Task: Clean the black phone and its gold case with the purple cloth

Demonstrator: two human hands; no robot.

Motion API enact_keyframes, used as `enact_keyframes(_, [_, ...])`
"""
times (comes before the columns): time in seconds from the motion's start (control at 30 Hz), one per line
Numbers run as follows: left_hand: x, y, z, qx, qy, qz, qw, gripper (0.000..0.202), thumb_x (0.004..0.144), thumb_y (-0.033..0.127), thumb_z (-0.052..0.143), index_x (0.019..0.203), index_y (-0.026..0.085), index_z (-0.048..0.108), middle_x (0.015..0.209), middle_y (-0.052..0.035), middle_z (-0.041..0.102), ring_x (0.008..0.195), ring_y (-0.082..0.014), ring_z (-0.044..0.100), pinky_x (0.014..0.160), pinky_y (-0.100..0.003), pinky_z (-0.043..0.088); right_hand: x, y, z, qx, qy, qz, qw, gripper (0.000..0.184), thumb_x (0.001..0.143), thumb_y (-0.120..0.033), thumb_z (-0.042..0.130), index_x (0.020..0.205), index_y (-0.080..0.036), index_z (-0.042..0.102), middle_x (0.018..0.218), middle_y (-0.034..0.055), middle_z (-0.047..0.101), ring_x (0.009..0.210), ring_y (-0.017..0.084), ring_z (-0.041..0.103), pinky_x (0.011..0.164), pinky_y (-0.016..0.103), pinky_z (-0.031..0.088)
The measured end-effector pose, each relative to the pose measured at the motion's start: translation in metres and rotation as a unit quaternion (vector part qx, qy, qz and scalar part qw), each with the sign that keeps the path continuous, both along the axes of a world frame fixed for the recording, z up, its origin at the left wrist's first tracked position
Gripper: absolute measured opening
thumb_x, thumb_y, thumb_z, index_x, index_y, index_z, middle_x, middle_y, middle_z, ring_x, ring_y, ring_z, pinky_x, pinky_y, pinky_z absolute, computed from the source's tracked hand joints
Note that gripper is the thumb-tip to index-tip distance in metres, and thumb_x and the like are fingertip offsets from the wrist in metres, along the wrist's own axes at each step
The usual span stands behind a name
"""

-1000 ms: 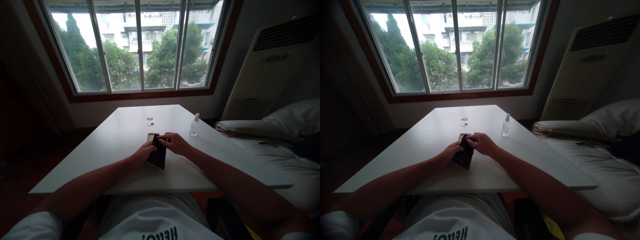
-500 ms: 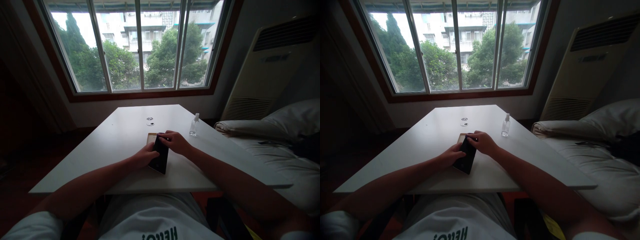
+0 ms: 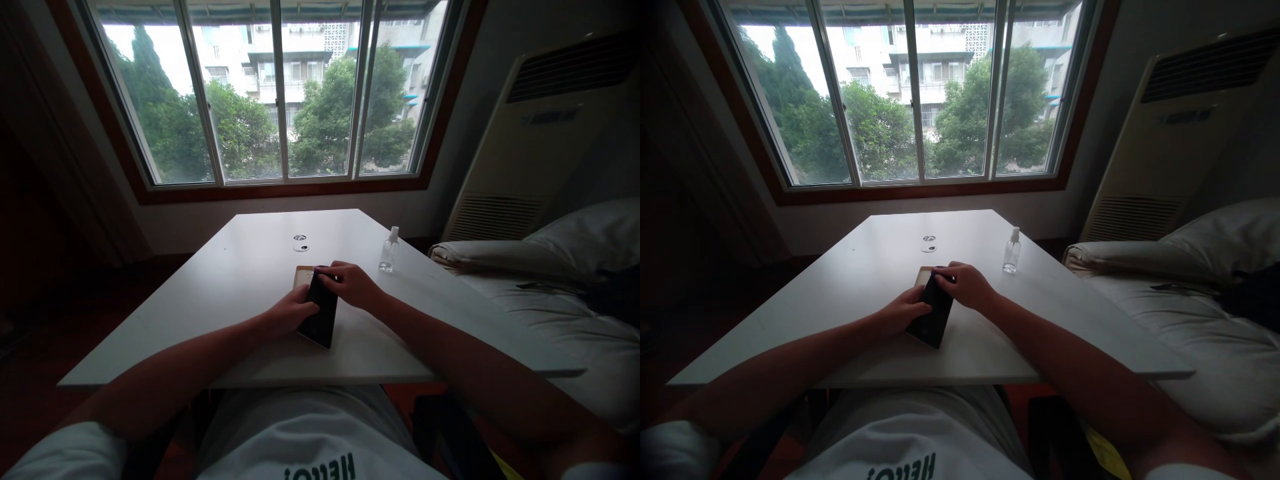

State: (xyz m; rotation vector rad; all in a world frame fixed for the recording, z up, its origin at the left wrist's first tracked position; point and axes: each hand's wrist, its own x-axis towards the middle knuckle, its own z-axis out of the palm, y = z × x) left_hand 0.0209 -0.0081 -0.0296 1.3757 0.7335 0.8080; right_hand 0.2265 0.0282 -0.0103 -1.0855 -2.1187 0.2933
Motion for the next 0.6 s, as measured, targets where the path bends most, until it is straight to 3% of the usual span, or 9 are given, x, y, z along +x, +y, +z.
enact_keyframes(0.3, [0.002, -0.001, 0.005, 0.076, -0.033, -0.024, 0.996, 0.042, 0.075, 0.015, 0.063, 0.117, 0.013, 0.063, 0.099, -0.0071, 0.067, 0.086, -0.0191, 0.061, 0.072, -0.025, 0.045, -0.01, -0.022, 0.01, 0.003, -0.016, 0.156, 0.988, 0.034, 0.092, -0.034, 0.06, 0.121, -0.022, 0.073, 0.099, 0.0079, 0.068, 0.08, 0.016, 0.062, 0.069, 0.027, 0.047])
enact_keyframes(0.6, [0.0, -0.001, 0.0, 0.006, 0.0, 0.01, 1.0, 0.041, 0.073, 0.022, 0.067, 0.112, 0.012, 0.058, 0.094, -0.0081, 0.066, 0.08, -0.0202, 0.063, 0.068, -0.028, 0.047, 0.004, 0.002, 0.004, -0.012, 0.006, 0.017, 1.0, 0.037, 0.094, -0.04, 0.056, 0.123, -0.023, 0.072, 0.094, 0.0054, 0.068, 0.075, 0.015, 0.06, 0.066, 0.027, 0.045])
